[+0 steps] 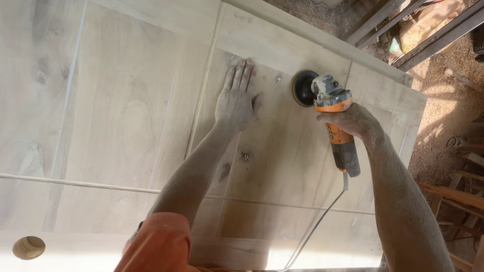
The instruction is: The person uses an orbital sander to smooth the surface of a large wooden panel. They move the sander systematically across the panel while keeping one hand on the wood for stability.
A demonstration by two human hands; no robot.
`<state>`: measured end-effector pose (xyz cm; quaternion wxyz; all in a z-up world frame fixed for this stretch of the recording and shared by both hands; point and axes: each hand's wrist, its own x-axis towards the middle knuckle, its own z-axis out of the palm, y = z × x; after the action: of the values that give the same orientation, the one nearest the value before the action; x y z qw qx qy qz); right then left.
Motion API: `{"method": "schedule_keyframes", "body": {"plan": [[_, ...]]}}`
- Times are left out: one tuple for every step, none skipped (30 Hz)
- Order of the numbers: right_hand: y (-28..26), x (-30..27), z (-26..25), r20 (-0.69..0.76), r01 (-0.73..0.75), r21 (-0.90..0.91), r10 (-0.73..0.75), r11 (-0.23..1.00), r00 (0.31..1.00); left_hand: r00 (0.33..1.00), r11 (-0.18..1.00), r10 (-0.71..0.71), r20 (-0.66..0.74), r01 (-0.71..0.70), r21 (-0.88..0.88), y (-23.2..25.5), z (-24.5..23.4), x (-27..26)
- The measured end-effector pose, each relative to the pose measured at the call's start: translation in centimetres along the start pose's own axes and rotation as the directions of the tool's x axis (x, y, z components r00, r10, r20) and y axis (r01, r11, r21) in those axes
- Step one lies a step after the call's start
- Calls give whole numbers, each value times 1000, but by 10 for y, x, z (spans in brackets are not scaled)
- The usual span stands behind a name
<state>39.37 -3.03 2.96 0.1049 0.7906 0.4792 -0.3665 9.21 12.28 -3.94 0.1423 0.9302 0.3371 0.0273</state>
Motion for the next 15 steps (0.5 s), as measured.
{"method": "schedule_keyframes", "body": {"plan": [[6,-5,4,-11,-95,104,97,990,995,1000,999,-17,-5,17,31,14,3,6],[11,-18,10,-18,-197,217,205,956,979,1000,998,-16,-12,17,62,27,7,12],[14,-28,14,-13,-290,328,311,899,950,1000,999,24,-16,-24,37,39,11,12],[14,-35,18,2,-302,356,323,884,947,998,998,70,-11,-69,11,53,17,2],[14,-42,19,17,-314,382,333,869,943,993,993,114,-8,-114,-15,67,22,-11],[11,-46,19,23,-315,410,336,856,942,987,987,161,23,-161,0,80,26,-25],[5,-53,21,19,-317,327,329,890,944,977,978,206,54,-207,15,93,29,-43],[-3,-58,22,12,-308,236,314,922,949,971,973,229,75,-230,14,103,31,-62],[-14,-61,23,7,-297,143,299,944,954,963,967,251,96,-253,14,112,32,-79],[-26,-69,29,32,-322,78,320,944,947,956,960,276,96,-278,13,117,33,-102],[-37,-77,35,56,-343,12,342,939,938,949,953,300,97,-303,13,119,34,-126],[-48,-85,39,70,-367,-51,370,929,926,931,941,334,148,-339,4,119,34,-150],[-57,-96,45,71,-368,-61,372,928,925,909,928,367,199,-373,-6,117,33,-177],[-67,-109,52,73,-366,-73,371,928,926,898,920,389,204,-390,-39,115,31,-204],[-75,-121,59,74,-363,-85,369,928,926,887,911,411,209,-405,-71,112,28,-231]]}}
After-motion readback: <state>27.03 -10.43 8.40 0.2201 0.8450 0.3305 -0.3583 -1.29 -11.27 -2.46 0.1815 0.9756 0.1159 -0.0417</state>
